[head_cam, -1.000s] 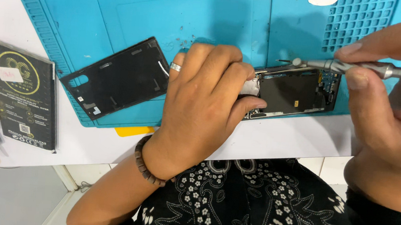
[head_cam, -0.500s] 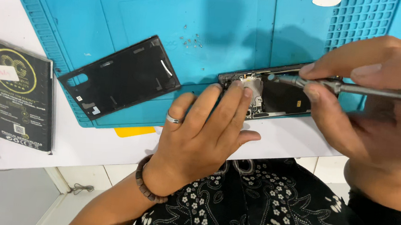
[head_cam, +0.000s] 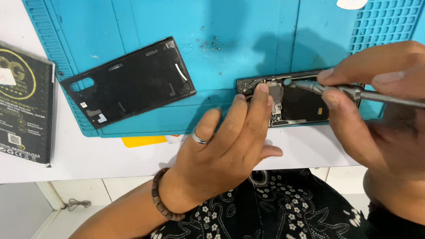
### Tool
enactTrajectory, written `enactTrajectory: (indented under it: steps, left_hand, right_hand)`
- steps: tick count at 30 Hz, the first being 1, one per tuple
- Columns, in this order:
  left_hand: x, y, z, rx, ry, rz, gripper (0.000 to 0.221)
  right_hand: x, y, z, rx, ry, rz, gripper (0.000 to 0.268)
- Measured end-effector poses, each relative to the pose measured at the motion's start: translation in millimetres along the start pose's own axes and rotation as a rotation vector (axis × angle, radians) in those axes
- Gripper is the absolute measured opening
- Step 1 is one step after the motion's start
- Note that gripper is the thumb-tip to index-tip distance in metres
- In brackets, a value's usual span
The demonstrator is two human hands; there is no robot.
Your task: The person disassembles a smartphone on a blue work mat, removing the back cover and internal components. They use a screwdriver to remove screws and a metal tool to pry open parts, then reassemble the device by placing components back into the chassis and securing them.
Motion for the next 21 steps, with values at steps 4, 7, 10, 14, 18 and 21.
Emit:
enactTrajectory:
  steps: [4,7,10,14,18,21]
  left_hand:
    - [-1,-3,2,-0.020,-0.012,0.056,0.072]
    - [-2,-3,4,-0.001,-0.016,0.095,0.071]
    - [-4,1,3,0.020,-0.016,0.063,0.067]
    - [-4,0,3,0.017,-0.015,0.048,0.071]
    - [-6,0,4,0.051,-0.026,0.137,0.063]
    - [-15,2,4,0.111,-0.025,0.390,0.049]
  right_hand:
    - [6,-1,5,-0.031,0.022,-0.005,0.042]
    - [3,-2,1,-0.010,0.031,-0.011,0.039]
    - [5,-3,3,-0.045,0.033,-0.006,0.042]
    - [4,-6,-2,-0.053,0.047,-0.006,0.039]
    - [4,-7,1,-0.043,0.040,-0.029,0.042]
    - [-4,-4,1,0.028,-0.079,-0.009,0.035]
Point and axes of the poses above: each hand's wrist, its own z-axis away from the middle knuckle, its own y-axis out of the back of the hand, x = y × z, the point moved 8 cm from there along -z, towards the middle knuckle, and after that the axes turned 15 degrees about -x, right-handed, at the moved point
